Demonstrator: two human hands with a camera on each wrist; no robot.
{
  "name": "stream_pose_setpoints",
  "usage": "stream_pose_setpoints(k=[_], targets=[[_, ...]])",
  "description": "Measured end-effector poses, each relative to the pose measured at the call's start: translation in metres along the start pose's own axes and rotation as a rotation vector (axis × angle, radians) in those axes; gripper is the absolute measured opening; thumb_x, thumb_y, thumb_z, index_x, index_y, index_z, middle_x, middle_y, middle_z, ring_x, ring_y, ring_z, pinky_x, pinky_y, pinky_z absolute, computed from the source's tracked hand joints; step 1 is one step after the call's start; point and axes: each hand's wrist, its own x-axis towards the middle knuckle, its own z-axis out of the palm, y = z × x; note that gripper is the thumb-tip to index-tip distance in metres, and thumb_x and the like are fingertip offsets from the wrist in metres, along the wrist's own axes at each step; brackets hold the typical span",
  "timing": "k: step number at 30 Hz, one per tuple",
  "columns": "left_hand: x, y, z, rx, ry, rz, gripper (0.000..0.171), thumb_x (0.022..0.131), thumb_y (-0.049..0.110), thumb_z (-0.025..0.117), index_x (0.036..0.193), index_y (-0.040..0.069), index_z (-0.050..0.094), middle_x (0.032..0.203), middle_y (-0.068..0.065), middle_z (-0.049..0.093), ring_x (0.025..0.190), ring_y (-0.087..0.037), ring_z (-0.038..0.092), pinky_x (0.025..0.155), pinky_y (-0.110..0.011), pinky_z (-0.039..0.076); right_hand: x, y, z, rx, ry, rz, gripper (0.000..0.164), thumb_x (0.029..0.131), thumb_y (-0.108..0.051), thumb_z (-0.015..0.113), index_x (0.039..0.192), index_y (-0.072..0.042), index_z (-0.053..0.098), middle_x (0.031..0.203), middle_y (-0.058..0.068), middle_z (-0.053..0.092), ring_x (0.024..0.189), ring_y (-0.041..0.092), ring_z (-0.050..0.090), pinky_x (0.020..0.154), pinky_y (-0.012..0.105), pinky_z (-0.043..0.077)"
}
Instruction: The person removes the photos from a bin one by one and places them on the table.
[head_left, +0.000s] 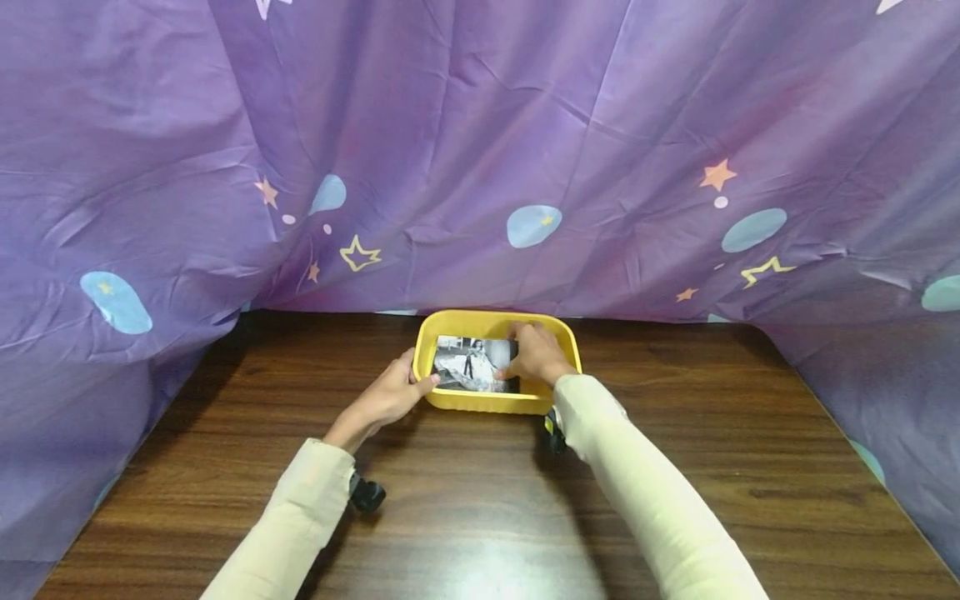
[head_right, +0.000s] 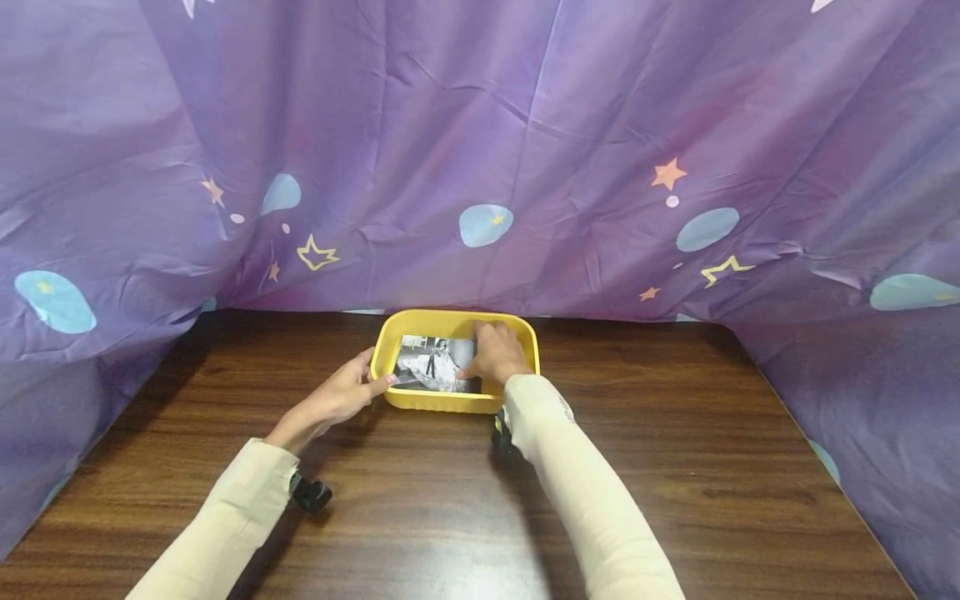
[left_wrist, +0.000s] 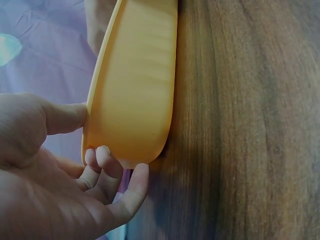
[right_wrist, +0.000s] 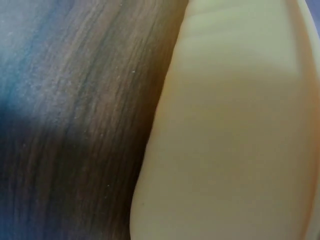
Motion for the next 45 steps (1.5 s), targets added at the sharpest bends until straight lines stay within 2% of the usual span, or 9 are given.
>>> stream_pose_setpoints(k=[6, 12, 17, 21, 26, 30, 38, 45], targets=[[-0.002, -0.002, 0.000, 0.018, 0.014, 0.001, 0.047, 0.100, 0.001, 0.055, 0.142, -0.014, 0.039, 0.126, -0.032, 0.060, 0.125, -0.039, 0.053, 0.114, -0.051, 0.033, -0.005, -0.001, -0.002, 0.083, 0.083, 0.051, 0.049, 0.077, -0.017, 0.088, 0.118, -0.004, 0.064, 0.101, 0.016, 0.069, 0.095, 0.036, 0.062, 0.088, 0.049, 0.049], [-0.001, 0.000, 0.001, 0.027, 0.025, -0.009, 0.046, 0.100, 0.002, 0.055, 0.141, -0.013, 0.041, 0.123, -0.030, 0.062, 0.121, -0.037, 0.054, 0.112, -0.050, 0.035, -0.011, 0.004, -0.012, 0.222, 0.180, -0.018, 0.038, 0.078, -0.004, 0.079, 0.114, -0.002, 0.067, 0.084, 0.014, 0.065, 0.077, 0.030, 0.060, 0.070, 0.042, 0.051], [0.000, -0.001, 0.000, 0.031, 0.024, -0.002, 0.044, 0.101, 0.003, 0.055, 0.139, -0.014, 0.041, 0.118, -0.029, 0.063, 0.116, -0.034, 0.056, 0.110, -0.050, 0.038, -0.019, 0.005, -0.030, 0.383, 0.162, 0.005, 0.038, 0.083, 0.000, 0.077, 0.119, -0.001, 0.067, 0.091, 0.020, 0.067, 0.076, 0.031, 0.066, 0.064, 0.040, 0.058], [-0.001, -0.001, 0.000, 0.031, 0.026, 0.000, 0.042, 0.101, 0.004, 0.055, 0.137, -0.013, 0.042, 0.112, -0.029, 0.063, 0.108, -0.032, 0.058, 0.107, -0.050, 0.041, -0.025, 0.006, -0.047, 0.487, 0.167, 0.007, 0.038, 0.084, 0.004, 0.076, 0.120, 0.002, 0.067, 0.090, 0.022, 0.064, 0.066, 0.029, 0.068, 0.058, 0.040, 0.060], [-0.001, 0.000, 0.000, 0.032, 0.016, 0.004, 0.043, 0.101, 0.004, 0.054, 0.139, -0.013, 0.042, 0.115, -0.030, 0.063, 0.110, -0.032, 0.057, 0.108, -0.050, 0.040, -0.039, 0.009, -0.068, 0.550, 0.171, 0.010, 0.036, 0.085, 0.005, 0.076, 0.120, 0.004, 0.066, 0.083, 0.015, 0.062, 0.061, 0.019, 0.064, 0.060, 0.041, 0.060], [-0.001, 0.001, 0.001, 0.032, 0.015, -0.015, 0.047, 0.101, 0.004, 0.054, 0.143, -0.013, 0.039, 0.117, -0.030, 0.063, 0.116, -0.035, 0.056, 0.111, -0.050, 0.037, -0.058, 0.009, -0.077, 0.617, 0.140, -0.004, 0.037, 0.085, 0.008, 0.075, 0.121, 0.007, 0.064, 0.079, 0.011, 0.059, 0.064, 0.016, 0.060, 0.062, 0.042, 0.060], [-0.001, 0.002, 0.000, 0.061, 0.021, -0.014, 0.039, 0.102, 0.004, 0.055, 0.135, -0.013, 0.044, 0.109, -0.026, 0.065, 0.112, -0.033, 0.057, 0.109, -0.051, 0.038, -0.097, 0.014, -0.068, 0.672, 0.085, -0.077, 0.038, 0.083, 0.011, 0.075, 0.120, 0.009, 0.063, 0.083, 0.013, 0.060, 0.063, 0.017, 0.060, 0.053, 0.038, 0.058], [-0.001, 0.002, -0.001, 0.066, 0.018, -0.019, 0.038, 0.102, 0.005, 0.055, 0.134, -0.012, 0.046, 0.108, -0.026, 0.067, 0.113, -0.033, 0.057, 0.110, -0.052, 0.036, -0.125, 0.016, -0.045, 0.747, 0.026, -0.090, 0.038, 0.083, 0.013, 0.073, 0.118, 0.011, 0.060, 0.082, 0.012, 0.058, 0.064, 0.018, 0.063, 0.056, 0.051, 0.058]])
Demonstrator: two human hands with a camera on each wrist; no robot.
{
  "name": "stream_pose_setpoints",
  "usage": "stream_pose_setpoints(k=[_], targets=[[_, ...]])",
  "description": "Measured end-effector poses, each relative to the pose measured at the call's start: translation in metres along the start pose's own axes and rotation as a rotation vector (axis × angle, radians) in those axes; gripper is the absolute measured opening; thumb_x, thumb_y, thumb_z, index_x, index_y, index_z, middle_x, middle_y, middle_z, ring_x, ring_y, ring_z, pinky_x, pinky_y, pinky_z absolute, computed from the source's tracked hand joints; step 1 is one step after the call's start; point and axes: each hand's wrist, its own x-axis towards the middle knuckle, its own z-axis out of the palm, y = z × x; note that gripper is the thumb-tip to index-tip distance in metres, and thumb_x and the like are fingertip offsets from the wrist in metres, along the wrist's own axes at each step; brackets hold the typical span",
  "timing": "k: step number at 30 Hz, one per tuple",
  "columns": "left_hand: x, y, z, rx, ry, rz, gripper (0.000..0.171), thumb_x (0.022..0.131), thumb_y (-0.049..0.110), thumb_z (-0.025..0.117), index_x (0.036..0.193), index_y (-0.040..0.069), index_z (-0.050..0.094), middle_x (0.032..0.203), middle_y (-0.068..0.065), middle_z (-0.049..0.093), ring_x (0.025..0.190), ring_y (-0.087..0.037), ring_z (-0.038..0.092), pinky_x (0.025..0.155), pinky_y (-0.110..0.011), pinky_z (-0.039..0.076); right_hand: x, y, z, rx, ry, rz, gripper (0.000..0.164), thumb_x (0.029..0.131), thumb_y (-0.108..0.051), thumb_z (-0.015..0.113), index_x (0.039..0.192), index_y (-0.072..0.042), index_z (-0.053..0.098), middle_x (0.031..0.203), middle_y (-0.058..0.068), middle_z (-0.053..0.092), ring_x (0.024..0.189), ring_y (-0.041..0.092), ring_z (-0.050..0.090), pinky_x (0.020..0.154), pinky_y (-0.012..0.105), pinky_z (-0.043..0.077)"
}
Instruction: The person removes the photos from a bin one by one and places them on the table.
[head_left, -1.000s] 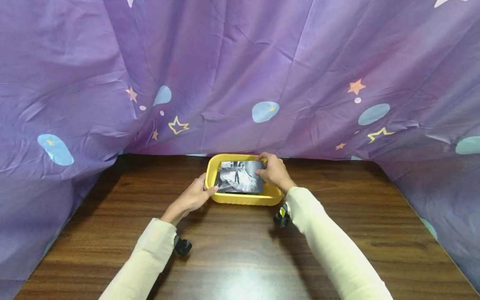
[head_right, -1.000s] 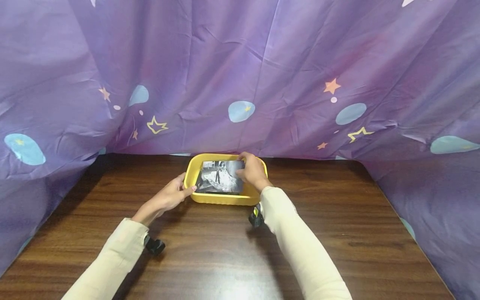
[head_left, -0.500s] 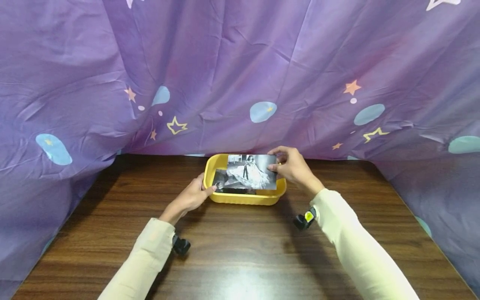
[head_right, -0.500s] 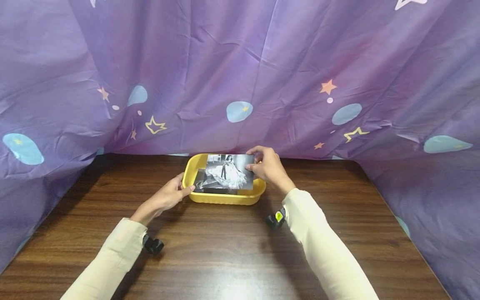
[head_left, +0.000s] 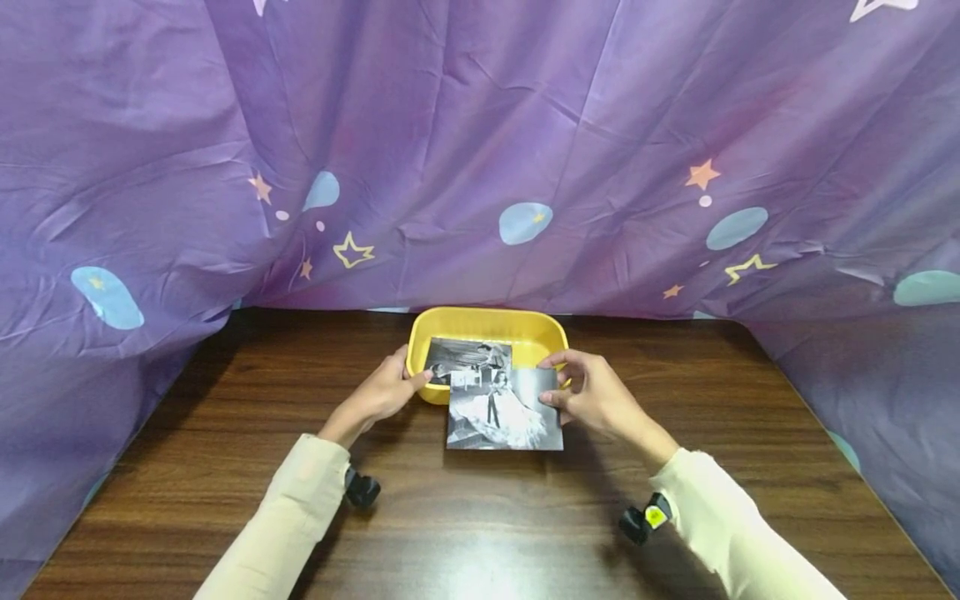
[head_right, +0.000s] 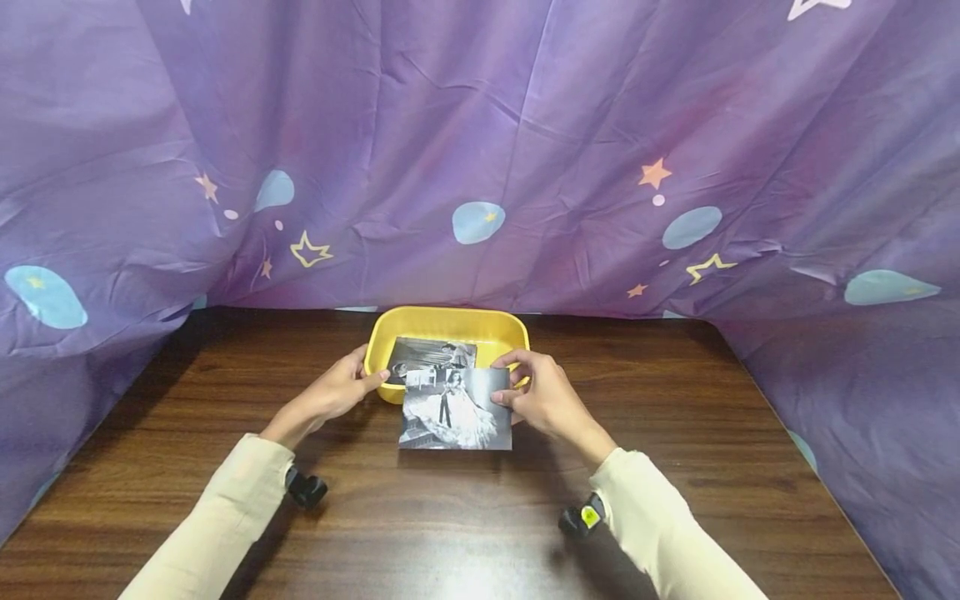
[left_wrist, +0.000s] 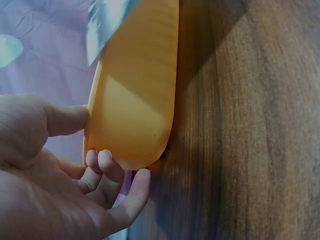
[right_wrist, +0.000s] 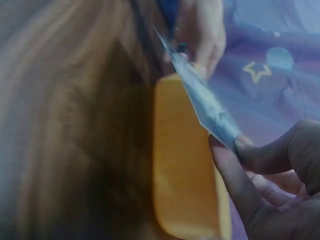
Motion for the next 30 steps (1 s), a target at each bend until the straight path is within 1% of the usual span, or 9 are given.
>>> stream_pose_setpoints(k=[2, 7, 11, 16, 18, 20, 23, 27, 30], targets=[[0.000, 0.001, 0.000, 0.006, 0.000, -0.003, 0.038, 0.102, 0.005, 0.055, 0.134, -0.012, 0.046, 0.105, -0.024, 0.068, 0.111, -0.032, 0.057, 0.110, -0.052, 0.037, -0.007, 0.005, 0.004, 0.016, -0.010, 0.000, 0.038, 0.083, 0.014, 0.073, 0.118, 0.011, 0.059, 0.081, 0.012, 0.056, 0.064, 0.017, 0.062, 0.056, 0.051, 0.058], [0.000, 0.001, 0.000, 0.016, 0.003, -0.005, 0.038, 0.101, 0.005, 0.056, 0.134, -0.011, 0.046, 0.100, -0.021, 0.068, 0.107, -0.030, 0.057, 0.107, -0.050, 0.039, -0.020, 0.017, 0.014, 0.059, -0.005, 0.010, 0.038, 0.080, 0.016, 0.074, 0.114, 0.009, 0.057, 0.082, 0.011, 0.052, 0.066, 0.018, 0.061, 0.053, 0.044, 0.058], [0.001, 0.000, -0.001, 0.028, 0.006, 0.010, 0.037, 0.101, 0.005, 0.056, 0.132, -0.012, 0.047, 0.101, -0.022, 0.067, 0.106, -0.028, 0.056, 0.106, -0.049, 0.040, -0.027, 0.024, 0.020, 0.062, 0.007, 0.028, 0.037, 0.078, 0.015, 0.077, 0.109, 0.007, 0.058, 0.081, 0.010, 0.053, 0.065, 0.018, 0.061, 0.052, 0.041, 0.058], [0.002, 0.000, 0.000, 0.034, -0.001, 0.016, 0.037, 0.102, 0.006, 0.056, 0.132, -0.013, 0.047, 0.106, -0.024, 0.066, 0.104, -0.027, 0.056, 0.103, -0.048, 0.042, -0.033, 0.033, 0.024, 0.069, -0.023, 0.043, 0.039, 0.076, 0.012, 0.081, 0.107, 0.008, 0.058, 0.078, 0.011, 0.056, 0.063, 0.020, 0.062, 0.053, 0.040, 0.058], [0.002, 0.000, 0.000, 0.033, 0.000, 0.008, 0.038, 0.102, 0.006, 0.056, 0.133, -0.013, 0.047, 0.105, -0.024, 0.066, 0.104, -0.028, 0.056, 0.103, -0.048, 0.042, -0.033, 0.037, 0.025, 0.028, -0.027, 0.031, 0.040, 0.075, 0.010, 0.082, 0.106, 0.007, 0.059, 0.076, 0.010, 0.056, 0.061, 0.021, 0.062, 0.052, 0.039, 0.058], [0.002, 0.000, -0.001, 0.036, 0.003, 0.001, 0.038, 0.102, 0.006, 0.056, 0.134, -0.013, 0.047, 0.104, -0.023, 0.066, 0.104, -0.028, 0.056, 0.103, -0.048, 0.042, -0.032, 0.041, 0.026, -0.036, -0.029, 0.010, 0.039, 0.074, 0.009, 0.084, 0.104, 0.005, 0.060, 0.074, 0.008, 0.056, 0.056, 0.020, 0.062, 0.050, 0.036, 0.057], [0.000, 0.000, -0.001, 0.034, 0.004, 0.000, 0.037, 0.102, 0.006, 0.056, 0.133, -0.012, 0.048, 0.103, -0.021, 0.065, 0.103, -0.027, 0.056, 0.101, -0.047, 0.042, -0.030, 0.048, 0.027, -0.190, -0.021, -0.030, 0.037, 0.072, 0.004, 0.087, 0.100, 0.002, 0.063, 0.067, 0.003, 0.057, 0.049, 0.015, 0.060, 0.046, 0.031, 0.054], [0.000, 0.001, -0.001, 0.023, -0.004, 0.012, 0.035, 0.101, 0.005, 0.056, 0.131, -0.013, 0.049, 0.101, -0.021, 0.065, 0.100, -0.026, 0.056, 0.098, -0.046, 0.043, -0.029, 0.053, 0.028, -0.357, -0.003, -0.073, 0.036, 0.068, -0.002, 0.090, 0.096, 0.000, 0.067, 0.065, -0.004, 0.058, 0.053, 0.007, 0.056, 0.050, 0.025, 0.050], [-0.001, 0.001, -0.001, 0.025, -0.001, 0.014, 0.035, 0.101, 0.005, 0.057, 0.130, -0.013, 0.049, 0.099, -0.021, 0.065, 0.099, -0.025, 0.056, 0.098, -0.046, 0.044, -0.028, 0.053, 0.030, -0.422, 0.010, -0.088, 0.036, 0.066, -0.005, 0.092, 0.094, -0.001, 0.068, 0.067, -0.005, 0.059, 0.057, 0.005, 0.055, 0.055, 0.024, 0.050]])
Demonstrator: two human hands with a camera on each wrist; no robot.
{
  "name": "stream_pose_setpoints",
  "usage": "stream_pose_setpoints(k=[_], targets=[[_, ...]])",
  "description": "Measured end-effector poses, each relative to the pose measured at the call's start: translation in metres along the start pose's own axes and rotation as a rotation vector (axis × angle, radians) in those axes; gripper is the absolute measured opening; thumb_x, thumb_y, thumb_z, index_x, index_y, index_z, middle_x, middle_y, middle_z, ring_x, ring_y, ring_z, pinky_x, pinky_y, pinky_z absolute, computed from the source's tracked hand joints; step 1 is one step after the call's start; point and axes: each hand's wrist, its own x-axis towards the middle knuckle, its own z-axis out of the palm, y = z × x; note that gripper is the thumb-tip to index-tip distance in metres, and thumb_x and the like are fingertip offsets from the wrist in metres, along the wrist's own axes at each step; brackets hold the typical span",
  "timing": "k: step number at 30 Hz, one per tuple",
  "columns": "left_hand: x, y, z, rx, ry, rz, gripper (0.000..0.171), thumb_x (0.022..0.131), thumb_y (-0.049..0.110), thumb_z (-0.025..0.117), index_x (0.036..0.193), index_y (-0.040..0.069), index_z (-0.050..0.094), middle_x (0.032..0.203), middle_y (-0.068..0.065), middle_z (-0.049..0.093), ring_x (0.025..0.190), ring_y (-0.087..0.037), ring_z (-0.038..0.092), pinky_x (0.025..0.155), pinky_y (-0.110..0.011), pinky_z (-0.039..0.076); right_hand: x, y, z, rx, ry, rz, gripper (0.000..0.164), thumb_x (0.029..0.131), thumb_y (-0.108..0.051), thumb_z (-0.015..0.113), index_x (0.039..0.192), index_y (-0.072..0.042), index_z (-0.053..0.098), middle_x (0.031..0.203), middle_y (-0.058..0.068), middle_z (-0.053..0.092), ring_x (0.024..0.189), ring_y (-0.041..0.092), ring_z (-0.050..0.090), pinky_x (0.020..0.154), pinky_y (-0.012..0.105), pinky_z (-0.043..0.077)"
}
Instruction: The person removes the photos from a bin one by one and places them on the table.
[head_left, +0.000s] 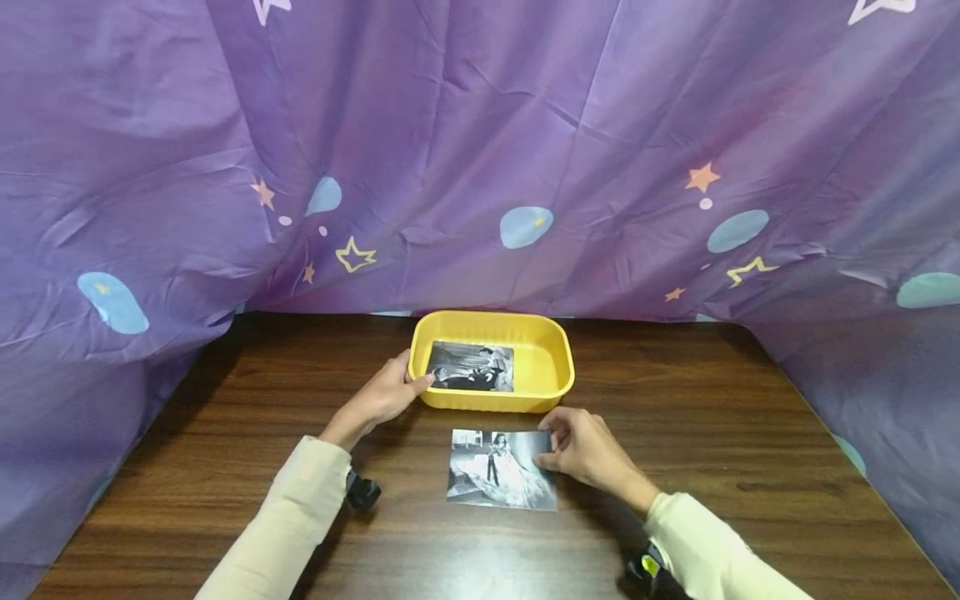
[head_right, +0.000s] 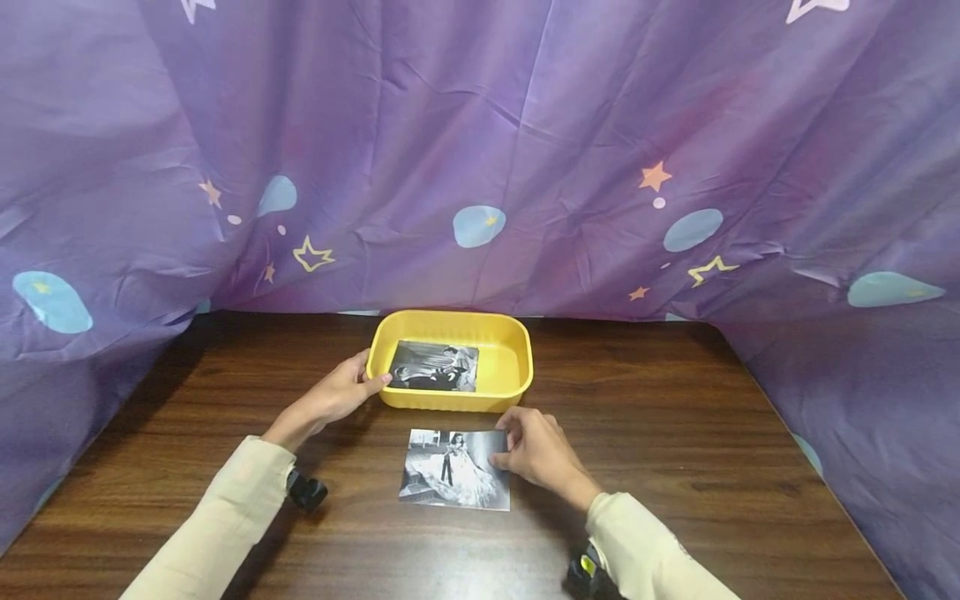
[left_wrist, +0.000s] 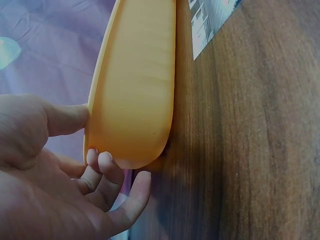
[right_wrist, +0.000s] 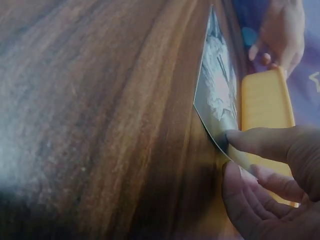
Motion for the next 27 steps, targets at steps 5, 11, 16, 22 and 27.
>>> stream_pose_setpoints(k=[5, 11, 16, 22, 27], targets=[[0.000, 0.000, 0.000, -0.001, 0.005, -0.001, 0.035, 0.101, 0.005, 0.056, 0.130, -0.013, 0.049, 0.098, -0.021, 0.065, 0.099, -0.025, 0.056, 0.099, -0.046, 0.044, 0.000, -0.002, -0.001, -0.042, 0.008, 0.009, 0.038, 0.064, -0.010, 0.094, 0.094, -0.001, 0.071, 0.071, -0.001, 0.062, 0.060, 0.005, 0.056, 0.058, 0.024, 0.051], [0.000, -0.001, 0.001, 0.005, 0.008, 0.003, 0.034, 0.101, 0.006, 0.057, 0.129, -0.012, 0.050, 0.095, -0.019, 0.064, 0.097, -0.025, 0.056, 0.097, -0.045, 0.044, 0.001, -0.003, -0.001, -0.077, -0.001, 0.043, 0.038, 0.065, -0.013, 0.095, 0.094, -0.002, 0.072, 0.075, 0.002, 0.065, 0.064, 0.008, 0.058, 0.062, 0.027, 0.052], [0.000, 0.000, 0.001, 0.018, 0.007, -0.010, 0.035, 0.101, 0.008, 0.057, 0.130, -0.011, 0.050, 0.090, -0.016, 0.062, 0.093, -0.024, 0.055, 0.092, -0.040, 0.045, 0.002, -0.003, -0.002, -0.103, -0.016, 0.053, 0.039, 0.066, -0.015, 0.094, 0.095, -0.002, 0.072, 0.075, 0.001, 0.065, 0.066, 0.008, 0.058, 0.063, 0.028, 0.052], [0.000, 0.000, 0.001, 0.035, 0.013, -0.027, 0.032, 0.101, 0.009, 0.058, 0.127, -0.009, 0.051, 0.081, -0.009, 0.054, 0.085, -0.022, 0.053, 0.081, -0.035, 0.044, 0.003, -0.006, -0.003, -0.143, -0.033, 0.045, 0.037, 0.066, -0.016, 0.093, 0.095, -0.004, 0.073, 0.077, 0.001, 0.066, 0.070, 0.012, 0.060, 0.067, 0.033, 0.053], [0.000, -0.001, 0.001, 0.031, 0.005, -0.022, 0.036, 0.101, 0.009, 0.058, 0.131, -0.010, 0.050, 0.090, -0.014, 0.061, 0.095, -0.025, 0.055, 0.094, -0.043, 0.044, 0.007, -0.014, -0.011, -0.152, -0.041, 0.024, 0.033, 0.066, -0.016, 0.094, 0.089, -0.008, 0.072, 0.076, -0.001, 0.067, 0.070, 0.010, 0.059, 0.068, 0.032, 0.052]])
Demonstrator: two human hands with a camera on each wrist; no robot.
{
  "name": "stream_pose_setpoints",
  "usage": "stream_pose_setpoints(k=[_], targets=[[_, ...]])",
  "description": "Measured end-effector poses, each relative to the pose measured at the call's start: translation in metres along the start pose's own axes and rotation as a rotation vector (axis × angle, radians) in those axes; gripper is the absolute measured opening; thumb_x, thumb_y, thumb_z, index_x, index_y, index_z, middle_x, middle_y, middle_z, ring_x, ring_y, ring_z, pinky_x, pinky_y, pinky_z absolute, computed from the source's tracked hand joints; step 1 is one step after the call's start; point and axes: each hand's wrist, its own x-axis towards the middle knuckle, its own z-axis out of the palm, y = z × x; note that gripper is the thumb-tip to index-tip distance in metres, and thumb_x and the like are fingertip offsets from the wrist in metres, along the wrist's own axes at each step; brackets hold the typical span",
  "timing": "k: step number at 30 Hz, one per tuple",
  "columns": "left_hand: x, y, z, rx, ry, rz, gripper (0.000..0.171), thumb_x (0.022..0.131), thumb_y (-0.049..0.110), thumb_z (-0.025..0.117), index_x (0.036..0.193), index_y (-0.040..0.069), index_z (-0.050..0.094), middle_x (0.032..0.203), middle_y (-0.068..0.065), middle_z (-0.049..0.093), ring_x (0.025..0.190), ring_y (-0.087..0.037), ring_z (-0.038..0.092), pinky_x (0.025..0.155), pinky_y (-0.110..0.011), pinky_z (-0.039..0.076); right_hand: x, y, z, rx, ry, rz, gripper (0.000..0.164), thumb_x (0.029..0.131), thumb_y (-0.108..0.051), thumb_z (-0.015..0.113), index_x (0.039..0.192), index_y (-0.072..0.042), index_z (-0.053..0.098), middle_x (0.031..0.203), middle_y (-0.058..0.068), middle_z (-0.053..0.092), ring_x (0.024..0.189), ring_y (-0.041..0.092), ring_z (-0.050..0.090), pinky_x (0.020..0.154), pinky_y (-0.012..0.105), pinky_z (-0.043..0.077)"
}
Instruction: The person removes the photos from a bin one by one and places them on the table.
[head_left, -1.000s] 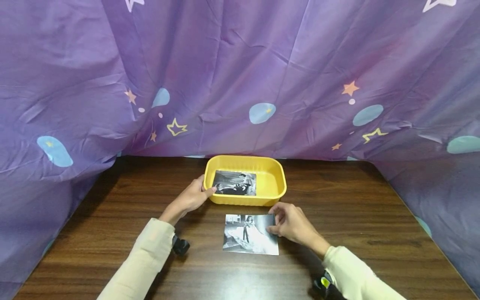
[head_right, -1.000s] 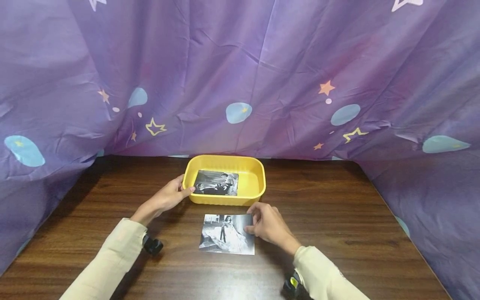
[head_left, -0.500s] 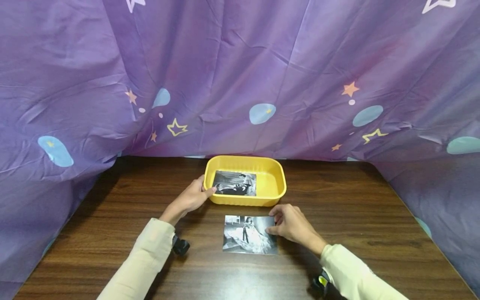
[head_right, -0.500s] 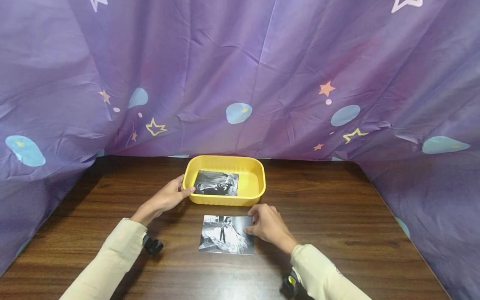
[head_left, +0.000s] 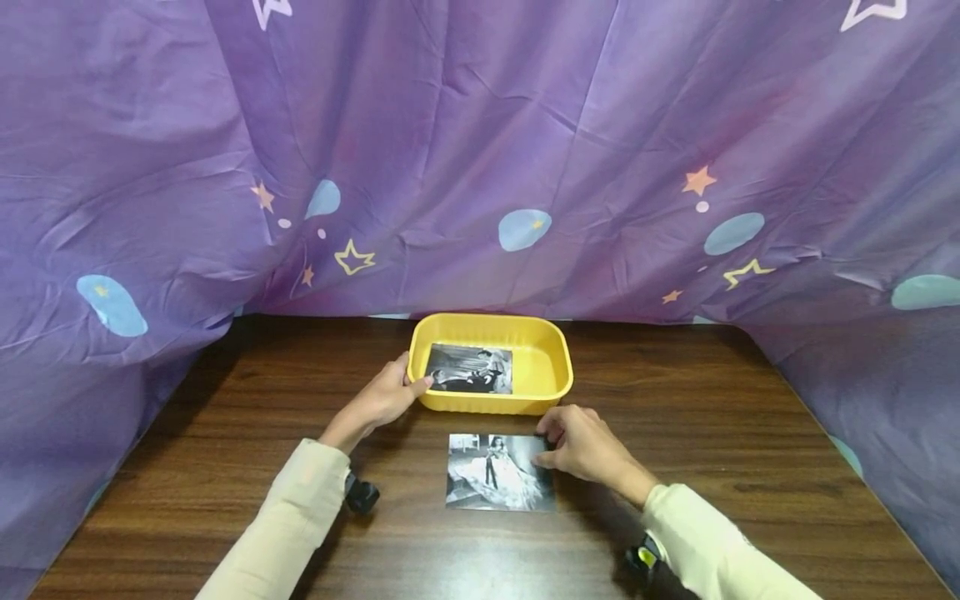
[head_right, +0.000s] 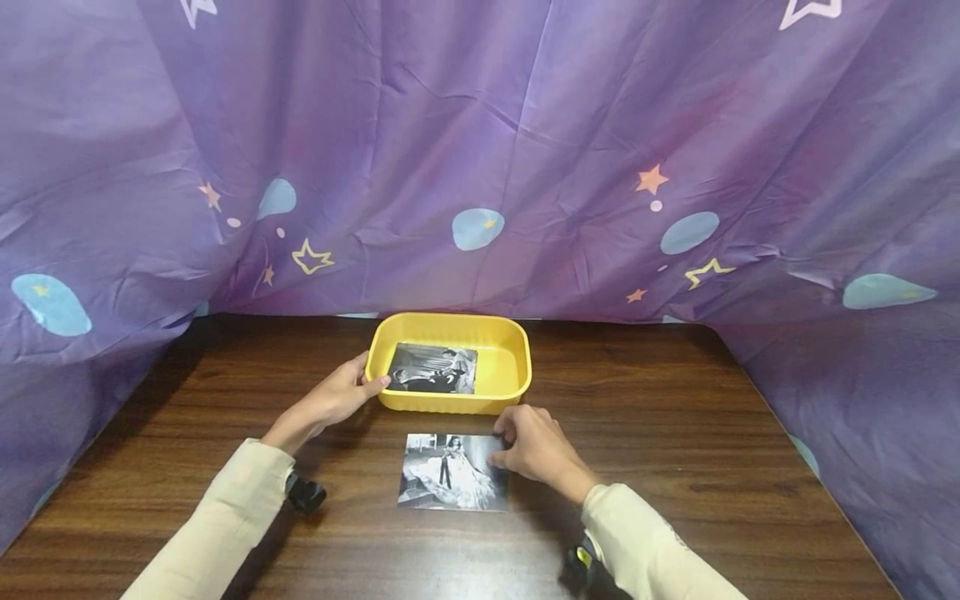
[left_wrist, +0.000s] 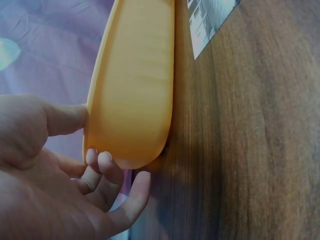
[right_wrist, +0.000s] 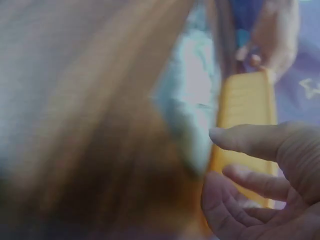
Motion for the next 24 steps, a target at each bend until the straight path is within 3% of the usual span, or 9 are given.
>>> stream_pose_setpoints(k=[3, 9, 13, 19, 24], targets=[[0.001, 0.000, 0.000, -0.007, -0.001, 0.000, 0.039, 0.101, 0.009, 0.058, 0.134, -0.010, 0.048, 0.096, -0.017, 0.063, 0.100, -0.026, 0.055, 0.099, -0.044, 0.043, 0.007, -0.006, -0.013, 0.027, -0.011, -0.033, 0.028, 0.068, -0.014, 0.093, 0.084, -0.009, 0.070, 0.072, -0.004, 0.065, 0.066, 0.008, 0.058, 0.067, 0.031, 0.052], [0.000, 0.000, 0.000, -0.013, -0.005, -0.004, 0.037, 0.101, 0.008, 0.058, 0.131, -0.011, 0.049, 0.087, -0.013, 0.058, 0.085, -0.022, 0.054, 0.080, -0.034, 0.045, 0.036, -0.019, -0.040, 0.000, -0.004, -0.062, 0.024, 0.072, -0.017, 0.091, 0.083, -0.010, 0.071, 0.070, -0.008, 0.065, 0.064, 0.008, 0.059, 0.068, 0.034, 0.050], [-0.001, 0.001, 0.001, -0.011, -0.002, -0.008, 0.039, 0.101, 0.009, 0.058, 0.134, -0.011, 0.048, 0.089, -0.012, 0.059, 0.088, -0.022, 0.054, 0.084, -0.035, 0.045, 0.061, -0.024, -0.050, -0.060, 0.023, -0.075, 0.024, 0.074, -0.020, 0.090, 0.088, -0.009, 0.074, 0.074, -0.004, 0.070, 0.070, 0.016, 0.064, 0.070, 0.040, 0.051], [0.000, 0.000, 0.000, -0.010, -0.004, 0.011, 0.039, 0.102, 0.007, 0.057, 0.135, -0.012, 0.047, 0.098, -0.018, 0.063, 0.098, -0.026, 0.056, 0.097, -0.045, 0.045, 0.104, -0.023, -0.039, -0.127, -0.003, -0.060, 0.037, 0.077, -0.025, 0.088, 0.103, -0.002, 0.076, 0.090, 0.010, 0.075, 0.088, 0.028, 0.069, 0.084, 0.049, 0.050], [0.000, 0.000, 0.001, -0.008, -0.001, 0.015, 0.040, 0.101, 0.006, 0.057, 0.135, -0.011, 0.047, 0.104, -0.021, 0.065, 0.103, -0.026, 0.056, 0.102, -0.047, 0.043, 0.130, -0.021, -0.019, -0.199, -0.044, -0.059, 0.046, 0.076, -0.025, 0.090, 0.109, 0.002, 0.074, 0.099, 0.014, 0.074, 0.096, 0.031, 0.068, 0.090, 0.044, 0.051]])
